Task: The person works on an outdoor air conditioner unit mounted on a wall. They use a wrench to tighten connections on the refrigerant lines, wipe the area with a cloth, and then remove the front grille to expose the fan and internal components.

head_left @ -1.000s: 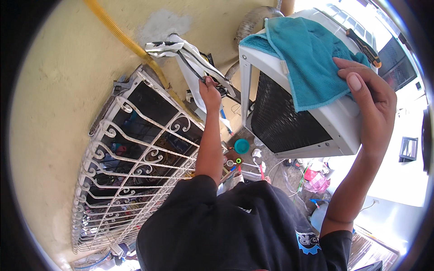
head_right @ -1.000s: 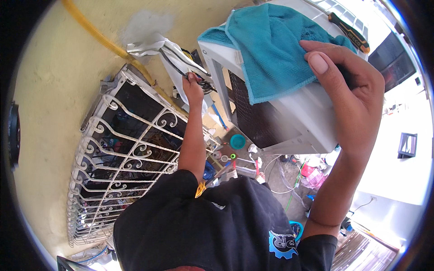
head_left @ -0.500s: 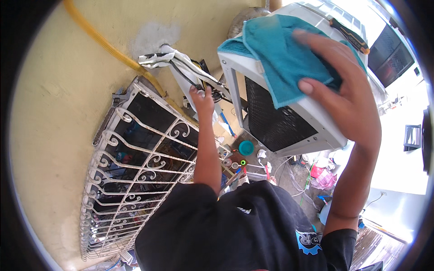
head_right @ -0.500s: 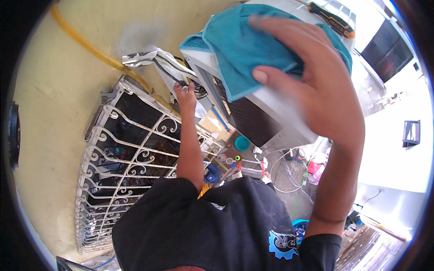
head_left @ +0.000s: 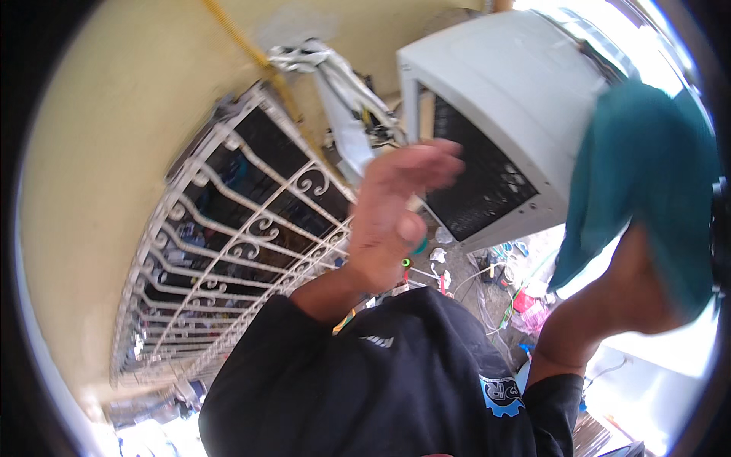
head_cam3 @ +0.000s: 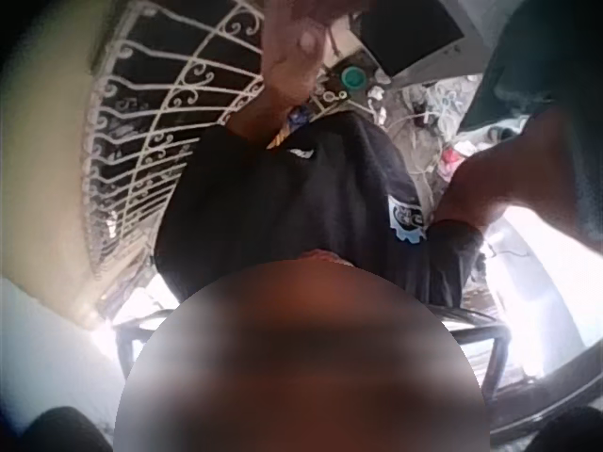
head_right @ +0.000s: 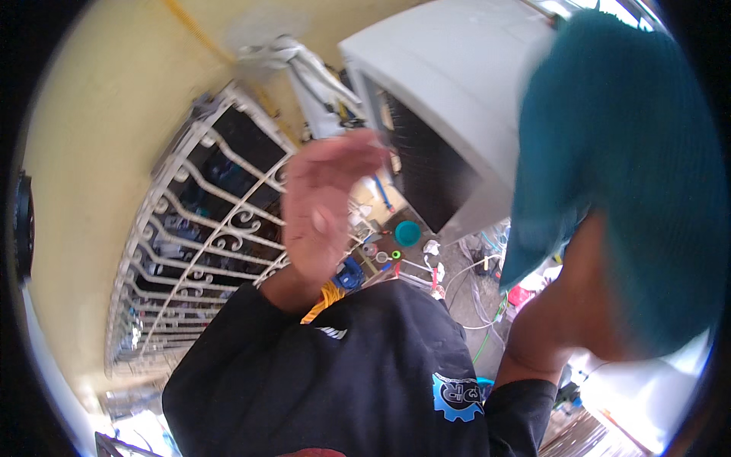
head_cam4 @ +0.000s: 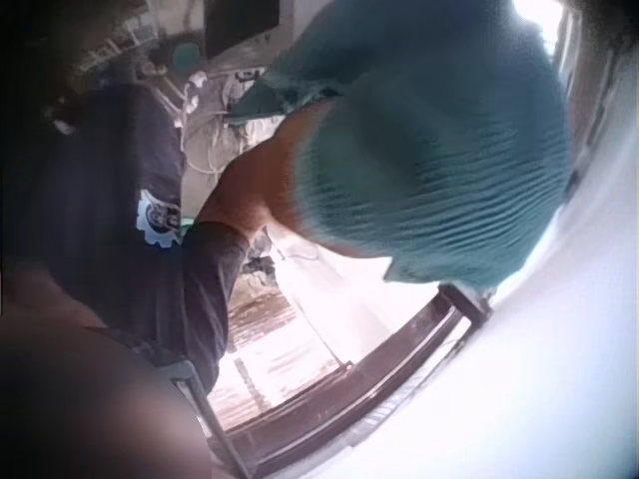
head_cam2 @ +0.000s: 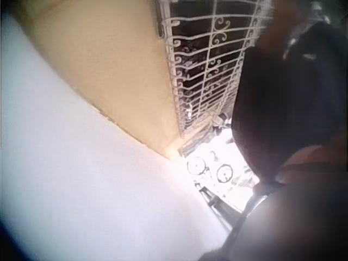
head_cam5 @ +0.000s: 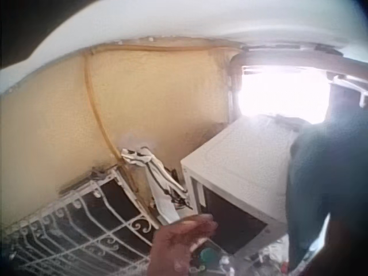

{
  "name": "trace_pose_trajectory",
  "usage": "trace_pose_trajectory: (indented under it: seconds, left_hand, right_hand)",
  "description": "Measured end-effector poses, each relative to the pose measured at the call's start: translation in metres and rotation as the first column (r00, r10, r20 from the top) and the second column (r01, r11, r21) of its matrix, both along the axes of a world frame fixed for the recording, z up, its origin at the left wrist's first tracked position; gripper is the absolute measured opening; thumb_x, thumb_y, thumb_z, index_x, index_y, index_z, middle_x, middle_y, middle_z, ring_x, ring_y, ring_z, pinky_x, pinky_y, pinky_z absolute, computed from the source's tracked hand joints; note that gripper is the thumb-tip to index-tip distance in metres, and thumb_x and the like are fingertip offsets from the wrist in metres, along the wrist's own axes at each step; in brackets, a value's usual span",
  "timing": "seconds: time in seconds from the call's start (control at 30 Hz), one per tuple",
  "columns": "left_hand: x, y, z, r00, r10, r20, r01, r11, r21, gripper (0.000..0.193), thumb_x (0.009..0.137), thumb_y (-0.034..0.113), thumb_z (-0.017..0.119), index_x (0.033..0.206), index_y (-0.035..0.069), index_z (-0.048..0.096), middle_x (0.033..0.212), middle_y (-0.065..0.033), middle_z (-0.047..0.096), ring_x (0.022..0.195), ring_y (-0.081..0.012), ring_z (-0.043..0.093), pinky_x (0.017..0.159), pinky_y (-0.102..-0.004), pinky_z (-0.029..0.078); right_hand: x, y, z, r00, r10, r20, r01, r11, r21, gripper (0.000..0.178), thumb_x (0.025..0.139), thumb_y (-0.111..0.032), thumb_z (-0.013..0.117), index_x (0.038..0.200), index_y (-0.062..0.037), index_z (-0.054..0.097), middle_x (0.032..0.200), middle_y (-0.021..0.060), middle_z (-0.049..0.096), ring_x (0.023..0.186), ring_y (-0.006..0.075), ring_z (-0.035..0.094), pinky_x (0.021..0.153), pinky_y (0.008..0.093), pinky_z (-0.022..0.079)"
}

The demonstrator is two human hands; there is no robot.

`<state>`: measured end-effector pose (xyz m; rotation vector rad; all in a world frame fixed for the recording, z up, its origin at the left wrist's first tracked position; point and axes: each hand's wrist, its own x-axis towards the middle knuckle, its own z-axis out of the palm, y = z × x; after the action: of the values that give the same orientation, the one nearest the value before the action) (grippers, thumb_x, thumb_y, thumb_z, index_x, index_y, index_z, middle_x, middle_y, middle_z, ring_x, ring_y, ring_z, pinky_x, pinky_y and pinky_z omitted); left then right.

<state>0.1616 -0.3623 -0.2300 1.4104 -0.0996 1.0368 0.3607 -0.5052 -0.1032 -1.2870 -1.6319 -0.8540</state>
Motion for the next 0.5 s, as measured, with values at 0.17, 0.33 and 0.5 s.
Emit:
trace_pose_trajectory:
  seconds: [0.17,0.33,0.5]
  left_hand:
    - [0.007,-0.044,0.008,0.856,-0.504,0.117,0.506,0.769,-0.392,0.078,0.102,0.054,0.053,0.157,0.005,0.027,0.154,-0.0192,0.043,0.136,-0.0287,0.050,0.115,-0.0446,0.039]
    - [-0.006,-0.045,-0.019,0.945,-0.326,-0.014,0.278,0.828,-0.488,0.065,0.102,0.040,0.053,0.153,0.004,0.034,0.151,-0.0183,0.047,0.135,-0.0270,0.051,0.114,-0.0420,0.040]
    - [-0.017,-0.050,-0.052,0.976,-0.098,-0.194,-0.003,0.887,-0.462,0.054,0.102,0.026,0.053,0.149,0.003,0.042,0.147,-0.0173,0.051,0.134,-0.0254,0.053,0.114,-0.0393,0.042]
  right_hand:
    - [-0.077,0.002,-0.074,0.528,0.526,-0.667,-0.744,0.665,-0.064,0.027,0.092,-0.018,0.071,0.112,-0.0009,0.065,0.117,0.0218,0.070,0.101,0.0310,0.071,0.097,0.0446,0.055]
    - [-0.088,-0.018,-0.101,0.618,0.433,-0.656,-0.724,0.638,-0.260,0.044,0.081,-0.023,0.082,0.118,-0.0009,0.073,0.137,0.0277,0.063,0.131,0.0454,0.059,0.118,0.0559,0.036]
    - [-0.102,0.001,-0.144,0.858,0.149,-0.492,-0.443,0.701,-0.559,0.061,0.089,-0.030,0.077,0.145,-0.0144,0.061,0.164,0.0279,0.033,0.151,0.0509,0.030,0.124,0.0598,0.022]
